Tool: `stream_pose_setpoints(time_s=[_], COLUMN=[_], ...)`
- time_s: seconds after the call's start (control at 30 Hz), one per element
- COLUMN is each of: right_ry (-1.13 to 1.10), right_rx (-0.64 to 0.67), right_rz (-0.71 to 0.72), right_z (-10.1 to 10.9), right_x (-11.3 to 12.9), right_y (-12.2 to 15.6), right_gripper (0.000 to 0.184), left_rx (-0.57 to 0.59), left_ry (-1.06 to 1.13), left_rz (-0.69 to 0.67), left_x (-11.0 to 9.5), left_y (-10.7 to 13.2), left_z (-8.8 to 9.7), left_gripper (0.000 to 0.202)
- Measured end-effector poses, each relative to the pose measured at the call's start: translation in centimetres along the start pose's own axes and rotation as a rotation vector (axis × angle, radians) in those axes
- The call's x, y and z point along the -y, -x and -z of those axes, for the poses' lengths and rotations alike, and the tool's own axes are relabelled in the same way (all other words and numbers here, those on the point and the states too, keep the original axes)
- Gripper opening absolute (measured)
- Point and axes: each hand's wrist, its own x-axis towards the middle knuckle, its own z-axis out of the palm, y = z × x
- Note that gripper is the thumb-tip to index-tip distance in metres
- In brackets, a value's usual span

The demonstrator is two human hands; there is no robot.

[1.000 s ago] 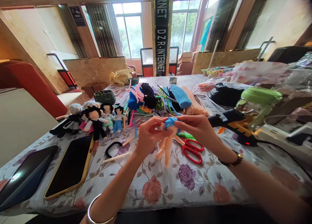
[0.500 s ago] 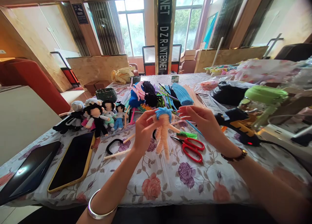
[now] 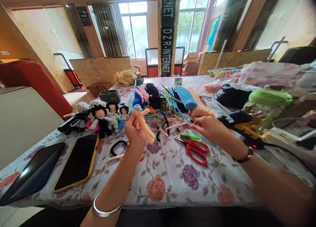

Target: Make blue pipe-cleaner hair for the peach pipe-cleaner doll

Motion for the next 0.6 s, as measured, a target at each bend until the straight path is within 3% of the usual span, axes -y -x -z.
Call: stream_pose_setpoints(time_s=[0.13, 0.3, 0.4, 0.5, 0.6], right_ry=[0.256, 0.258, 0.251, 0.159, -0.104], right_rx=[0.198, 0.231, 0.211, 0.167, 0.118], right_rz=[-0.155, -0.118, -0.072, 0.047, 0.124], right_z=[0.1, -0.3, -0.3, 0.1, 0.6], right_x=[0.0, 0.3, 0.1, -0.3, -0.8], right_y=[0.5, 0.7, 0.7, 0.9, 1.0], right_gripper=[0.017, 0.02, 0.021, 0.021, 0.021], left_rx=[0.013, 0.093, 0.205, 0.303, 0.393], left_ry=[0.013, 0.06, -0.014, -0.116, -0.158], left_rz=[0.069, 0.11, 0.14, 0.139, 0.135], left_x=[0.0, -0.3, -0.3, -0.2, -0.1], left_y=[0.4, 1.7, 2.4, 2.9, 3.3], left_z=[-0.2, -1.1, -1.4, -1.5, -1.5], left_gripper=[0.003, 0.016, 0.019, 0.027, 0.033])
